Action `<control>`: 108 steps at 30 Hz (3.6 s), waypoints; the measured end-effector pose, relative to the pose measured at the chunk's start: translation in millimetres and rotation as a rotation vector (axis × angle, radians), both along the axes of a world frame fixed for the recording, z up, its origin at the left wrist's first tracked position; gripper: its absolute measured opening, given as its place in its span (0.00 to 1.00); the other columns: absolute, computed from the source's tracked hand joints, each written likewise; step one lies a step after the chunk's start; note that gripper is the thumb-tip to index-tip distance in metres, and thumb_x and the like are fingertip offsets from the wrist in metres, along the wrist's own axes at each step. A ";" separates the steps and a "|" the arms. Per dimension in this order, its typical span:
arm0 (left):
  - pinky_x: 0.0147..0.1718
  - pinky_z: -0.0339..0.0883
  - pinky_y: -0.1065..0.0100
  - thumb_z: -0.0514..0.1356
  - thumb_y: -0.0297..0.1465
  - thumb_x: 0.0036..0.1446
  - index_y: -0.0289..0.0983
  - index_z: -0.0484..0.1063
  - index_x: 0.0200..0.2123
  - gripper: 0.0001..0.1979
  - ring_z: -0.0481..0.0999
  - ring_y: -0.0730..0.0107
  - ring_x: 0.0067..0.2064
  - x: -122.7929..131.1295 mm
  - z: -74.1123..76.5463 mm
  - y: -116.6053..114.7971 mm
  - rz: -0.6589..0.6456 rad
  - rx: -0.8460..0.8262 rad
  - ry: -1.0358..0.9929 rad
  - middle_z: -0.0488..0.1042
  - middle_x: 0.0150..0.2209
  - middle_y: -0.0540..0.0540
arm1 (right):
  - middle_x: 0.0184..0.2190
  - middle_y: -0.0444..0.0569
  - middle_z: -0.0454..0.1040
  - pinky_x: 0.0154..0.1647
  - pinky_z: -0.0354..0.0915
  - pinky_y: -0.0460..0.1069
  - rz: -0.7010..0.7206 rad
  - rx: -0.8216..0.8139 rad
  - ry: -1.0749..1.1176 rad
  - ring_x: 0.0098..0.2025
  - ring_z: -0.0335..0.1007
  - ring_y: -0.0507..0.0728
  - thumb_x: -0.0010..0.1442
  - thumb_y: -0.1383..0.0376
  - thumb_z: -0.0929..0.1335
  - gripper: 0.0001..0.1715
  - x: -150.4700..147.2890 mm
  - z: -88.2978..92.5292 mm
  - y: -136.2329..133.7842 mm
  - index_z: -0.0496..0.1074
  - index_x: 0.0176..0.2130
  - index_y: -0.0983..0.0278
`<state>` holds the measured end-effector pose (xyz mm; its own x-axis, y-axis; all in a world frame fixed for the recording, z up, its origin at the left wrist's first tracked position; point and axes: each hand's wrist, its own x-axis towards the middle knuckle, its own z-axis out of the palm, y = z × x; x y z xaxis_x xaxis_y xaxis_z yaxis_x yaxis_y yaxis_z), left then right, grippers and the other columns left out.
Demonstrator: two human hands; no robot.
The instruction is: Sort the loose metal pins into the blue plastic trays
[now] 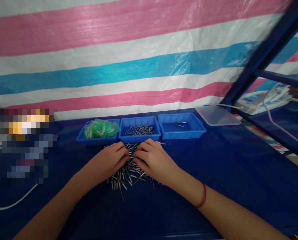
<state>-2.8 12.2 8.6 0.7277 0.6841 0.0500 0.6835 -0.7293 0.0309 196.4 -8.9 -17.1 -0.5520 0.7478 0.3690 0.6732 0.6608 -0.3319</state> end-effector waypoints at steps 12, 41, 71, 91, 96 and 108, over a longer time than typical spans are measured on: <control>0.33 0.67 0.70 0.58 0.34 0.59 0.37 0.68 0.40 0.08 0.73 0.71 0.33 15.2 -6.5 -1.7 0.238 -0.373 -0.794 0.74 0.33 0.49 | 0.34 0.49 0.75 0.42 0.63 0.54 -0.075 -0.158 0.380 0.38 0.68 0.57 0.62 0.65 0.63 0.08 4.4 9.4 3.1 0.72 0.36 0.62; 0.31 0.62 0.71 0.57 0.34 0.59 0.38 0.72 0.37 0.07 0.70 0.72 0.32 16.0 -9.9 4.1 0.258 -0.392 -0.843 0.72 0.32 0.50 | 0.28 0.43 0.71 0.31 0.61 0.47 -0.175 -0.244 0.662 0.30 0.65 0.50 0.57 0.66 0.68 0.02 5.0 15.3 5.4 0.72 0.32 0.62; 0.37 0.54 0.64 0.54 0.32 0.63 0.39 0.72 0.38 0.07 0.70 0.67 0.40 10.3 -4.3 -3.8 -0.022 -0.067 -0.049 0.73 0.39 0.48 | 0.33 0.50 0.76 0.42 0.62 0.56 -0.271 0.206 0.240 0.38 0.68 0.58 0.60 0.66 0.64 0.07 31.4 23.5 21.2 0.72 0.33 0.62; 0.39 0.57 0.63 0.51 0.31 0.65 0.38 0.70 0.39 0.09 0.71 0.66 0.39 9.7 -6.0 -0.8 0.009 -0.052 -0.193 0.75 0.36 0.47 | 0.31 0.48 0.73 0.40 0.61 0.54 0.077 -0.113 0.132 0.37 0.65 0.56 0.61 0.65 0.64 0.07 7.5 13.1 7.3 0.72 0.35 0.63; 0.42 0.62 0.67 0.53 0.31 0.63 0.38 0.71 0.40 0.07 0.74 0.69 0.42 12.2 -0.8 -0.5 0.064 -0.255 -0.508 0.76 0.39 0.49 | 0.34 0.49 0.73 0.41 0.62 0.53 0.047 -0.162 0.259 0.39 0.66 0.55 0.63 0.66 0.63 0.07 9.8 14.9 7.2 0.71 0.36 0.63; 0.35 0.67 0.71 0.56 0.35 0.60 0.37 0.72 0.36 0.09 0.74 0.71 0.34 18.4 -4.9 -2.9 0.257 -0.516 -0.924 0.76 0.33 0.49 | 0.31 0.46 0.72 0.36 0.63 0.50 -0.026 -0.334 0.443 0.34 0.67 0.52 0.62 0.65 0.63 0.08 9.7 16.8 5.7 0.70 0.34 0.63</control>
<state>15.5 9.2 3.7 0.3888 0.9059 0.1680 0.3687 -0.3201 0.8727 206.2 -3.1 -0.2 -0.3780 0.8751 0.3024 0.4366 0.4564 -0.7753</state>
